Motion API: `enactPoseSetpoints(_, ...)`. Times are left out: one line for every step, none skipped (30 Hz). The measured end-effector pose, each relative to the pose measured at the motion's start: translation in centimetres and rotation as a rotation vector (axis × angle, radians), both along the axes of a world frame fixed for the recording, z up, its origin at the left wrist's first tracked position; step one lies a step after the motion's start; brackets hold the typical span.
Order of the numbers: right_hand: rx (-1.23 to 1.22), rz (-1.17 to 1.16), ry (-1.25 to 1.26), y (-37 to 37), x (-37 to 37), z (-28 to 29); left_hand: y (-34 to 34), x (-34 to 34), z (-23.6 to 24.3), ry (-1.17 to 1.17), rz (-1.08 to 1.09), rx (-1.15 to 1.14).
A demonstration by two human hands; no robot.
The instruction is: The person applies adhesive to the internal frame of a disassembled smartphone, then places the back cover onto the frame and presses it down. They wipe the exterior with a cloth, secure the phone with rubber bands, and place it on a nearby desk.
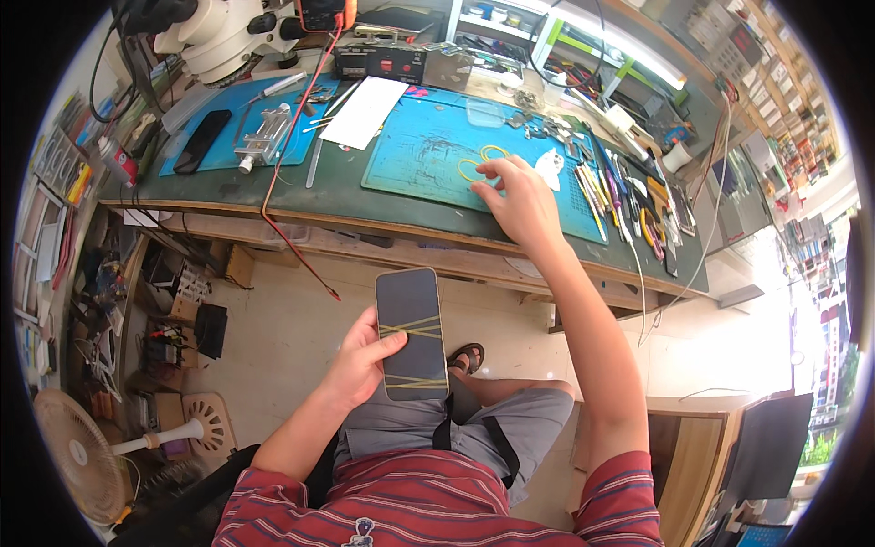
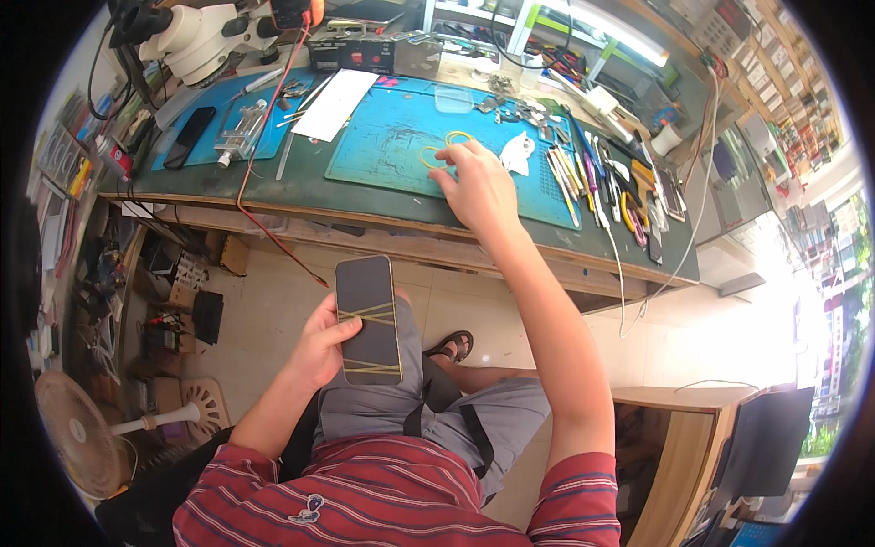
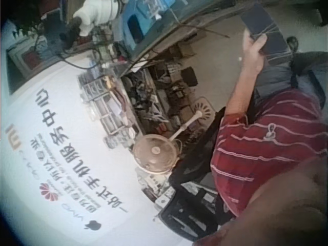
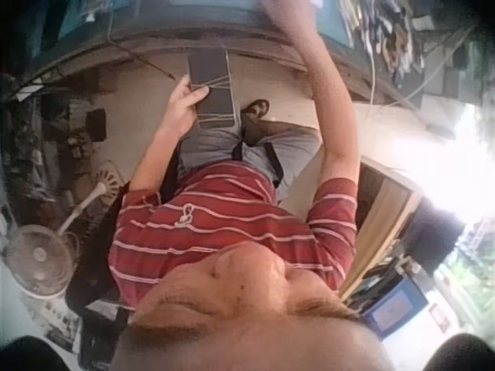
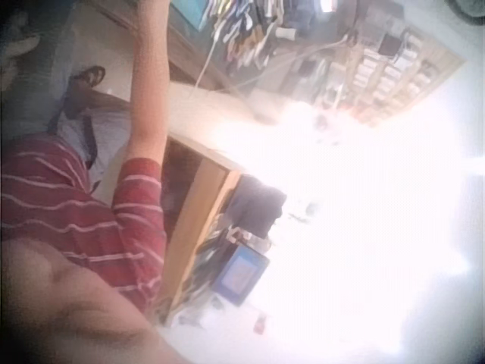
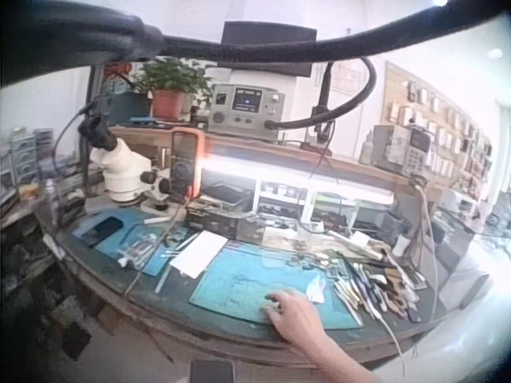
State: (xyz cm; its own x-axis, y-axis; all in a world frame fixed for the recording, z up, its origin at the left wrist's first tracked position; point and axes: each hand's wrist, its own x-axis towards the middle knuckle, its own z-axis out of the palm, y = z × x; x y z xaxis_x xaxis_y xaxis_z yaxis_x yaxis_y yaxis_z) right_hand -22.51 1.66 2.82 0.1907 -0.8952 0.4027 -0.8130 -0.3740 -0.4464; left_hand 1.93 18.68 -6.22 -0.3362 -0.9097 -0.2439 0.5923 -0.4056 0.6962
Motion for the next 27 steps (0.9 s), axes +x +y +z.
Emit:
enactPoseSetpoints(0.015,0.01,0.086,-1.3,0.3,0.2,0.1,0.2,0.4,0.03,-0.015,0.025)
enactPoseSetpoints(0.029,0.02,0.174,-2.2,0.6,0.4,-0.2,0.2,0.9,0.061,-0.016,0.021)
enactPoseSetpoints(-0.027,0.039,0.276,-3.0,1.0,0.0,-0.2,0.5,1.1,0.086,-0.001,0.027)
enactPoseSetpoints(-0.091,0.06,0.366,-3.6,0.5,-0.4,-0.3,0.4,1.4,0.112,0.002,0.032)
enactPoseSetpoints(-0.101,0.068,0.427,-4.1,-0.1,-0.8,-0.7,0.0,1.9,0.112,-0.009,0.048)
enactPoseSetpoints(-0.113,0.082,0.485,-4.3,-0.1,-0.8,-0.9,-0.2,2.1,0.066,0.013,0.033)
enactPoseSetpoints(-0.154,0.105,0.518,-4.4,-0.3,-0.8,-1.2,-0.5,2.2,0.021,0.033,0.017)
enactPoseSetpoints(-0.194,0.126,0.55,-4.4,-0.6,-0.7,-1.3,-0.7,2.3,-0.025,0.05,0.002)
enactPoseSetpoints(-0.239,0.137,0.584,-4.4,-0.7,-0.2,-1.4,-1.1,2.8,-0.081,0.064,-0.075)
enactPoseSetpoints(-0.127,0.159,0.389,-3.6,0.5,0.9,-1.3,-0.7,2.6,-0.121,0.06,-0.141)
enactPoseSetpoints(-0.011,0.178,0.195,-2.2,1.5,2.1,-1.2,-0.3,2.4,-0.162,0.055,-0.206)
enactPoseSetpoints(0.103,0.185,0.01,-0.4,2.1,3.5,-1.2,-0.2,2.3,-0.195,0.041,-0.274)
enactPoseSetpoints(0.166,0.264,-0.067,1.1,2.2,4.1,-1.4,0.2,2.1,-0.244,-0.059,-0.28)
enactPoseSetpoints(0.224,0.323,-0.051,2.7,2.2,4.4,-1.5,0.2,2.2,-0.309,-0.077,-0.336)
enactPoseSetpoints(0.279,0.378,-0.033,4.3,2.1,4.6,-1.7,0.0,2.5,-0.373,-0.099,-0.396)
enactPoseSetpoints(0.308,0.425,-0.018,5.7,2.5,4.8,-1.6,0.0,2.7,-0.445,-0.119,-0.453)
enactPoseSetpoints(0.285,0.487,-0.019,6.8,2.6,4.1,-1.6,-0.3,2.8,-0.473,-0.067,-0.518)
enactPoseSetpoints(0.258,0.542,-0.021,7.6,2.5,3.6,-1.6,-0.4,3.3,-0.447,-0.095,-0.481)
enactPoseSetpoints(0.284,0.55,-0.021,8.4,2.5,3.6,-1.4,-0.3,4.3,-0.422,-0.122,-0.443)
enactPoseSetpoints(0.311,0.557,-0.021,9.1,2.4,3.8,-1.2,-0.4,5.0,-0.396,-0.15,-0.406)
enactPoseSetpoints(0.337,0.567,-0.023,9.6,2.4,3.9,-1.1,-0.4,5.3,-0.403,-0.173,-0.399)
enactPoseSetpoints(0.299,0.574,-0.017,10.0,2.2,3.8,-1.1,-0.5,5.5,-0.409,-0.197,-0.391)
enactPoseSetpoints(0.261,0.581,-0.01,10.4,2.0,3.7,-1.0,-0.6,5.7,-0.414,-0.222,-0.384)
enactPoseSetpoints(0.221,0.589,-0.006,10.8,1.9,3.7,-0.8,-0.6,5.4,-0.435,-0.215,-0.413)
enactPoseSetpoints(0.224,0.588,0.006,11.2,1.8,3.8,-0.8,-0.7,4.6,-0.454,-0.209,-0.443)
enactPoseSetpoints(0.227,0.586,0.018,11.6,1.6,4.0,-0.8,-0.7,4.0,-0.474,-0.203,-0.472)
enactPoseSetpoints(0.228,0.585,0.026,12.1,1.4,4.1,-0.8,-0.6,3.6,-0.447,-0.13,-0.474)
